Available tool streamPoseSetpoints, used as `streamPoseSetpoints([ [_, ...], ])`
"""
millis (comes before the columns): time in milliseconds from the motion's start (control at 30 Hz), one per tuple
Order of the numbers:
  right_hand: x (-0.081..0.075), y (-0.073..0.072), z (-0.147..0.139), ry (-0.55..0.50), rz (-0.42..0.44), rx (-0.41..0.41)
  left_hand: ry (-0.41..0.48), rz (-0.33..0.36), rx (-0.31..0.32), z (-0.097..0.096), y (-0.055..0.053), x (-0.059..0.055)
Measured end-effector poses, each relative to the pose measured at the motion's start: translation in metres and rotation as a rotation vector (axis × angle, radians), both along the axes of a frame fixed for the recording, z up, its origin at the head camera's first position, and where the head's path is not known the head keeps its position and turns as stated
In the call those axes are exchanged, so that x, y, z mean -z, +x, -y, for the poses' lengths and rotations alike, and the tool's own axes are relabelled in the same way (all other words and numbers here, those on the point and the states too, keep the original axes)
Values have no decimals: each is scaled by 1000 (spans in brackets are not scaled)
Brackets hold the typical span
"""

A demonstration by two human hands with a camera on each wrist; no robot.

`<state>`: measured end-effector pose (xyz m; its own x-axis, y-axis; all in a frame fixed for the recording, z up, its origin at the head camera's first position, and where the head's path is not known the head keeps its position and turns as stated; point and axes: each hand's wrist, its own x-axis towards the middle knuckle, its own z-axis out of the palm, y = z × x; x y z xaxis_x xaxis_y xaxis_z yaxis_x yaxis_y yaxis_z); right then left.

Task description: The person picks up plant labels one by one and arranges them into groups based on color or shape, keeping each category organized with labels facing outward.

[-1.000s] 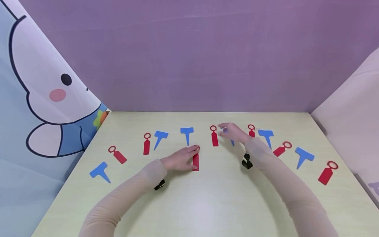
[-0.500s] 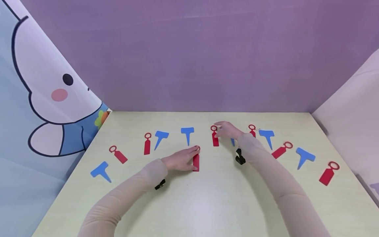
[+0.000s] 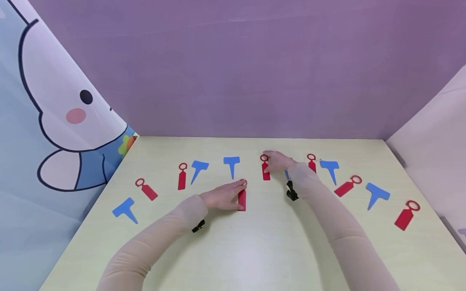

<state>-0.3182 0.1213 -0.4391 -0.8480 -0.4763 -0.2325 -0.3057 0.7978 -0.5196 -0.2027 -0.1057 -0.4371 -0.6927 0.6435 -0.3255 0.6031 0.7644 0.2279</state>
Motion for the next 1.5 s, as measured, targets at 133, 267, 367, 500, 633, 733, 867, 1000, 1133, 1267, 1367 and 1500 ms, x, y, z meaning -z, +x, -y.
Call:
streamPoseSetpoints([
  [133, -1, 1, 0, 10, 18, 3, -3, 3, 2, -1, 0, 0],
  [267, -2, 1, 1, 21, 30, 4, -7, -2, 7, -1, 0, 0],
  [367, -2, 1, 1, 27, 36, 7, -5, -4, 12, -1, 0, -1],
  [500, -4, 1, 2, 23, 53, 20, 2, -1, 15, -1, 0, -2],
  [633, -5, 1, 4, -14, 49, 10, 1, 3, 13, -1, 0, -2],
  [733, -5, 1, 4, -60, 46, 3, 1, 6, 13, -1, 0, -3],
  [867, -3, 2, 3, -121, 51, 22, 2, 10, 15, -1, 0, -4],
  [1000, -5, 4, 2, -155, 34, 7, 1, 10, 12, -1, 0, -4],
  [1133, -4, 4, 0, -167, 10, 11, 3, 14, 8, -1, 0, -5],
  [1267, 13, -9, -5, -234, -2, 80, 3, 20, 3, -2, 1, -6],
  [1367, 63, -46, -18, -347, -40, 92, 4, 28, -3, -3, 1, -7],
  [1500, 129, -95, -35, -460, -44, 96, -2, 27, -2, -3, 0, -7],
])
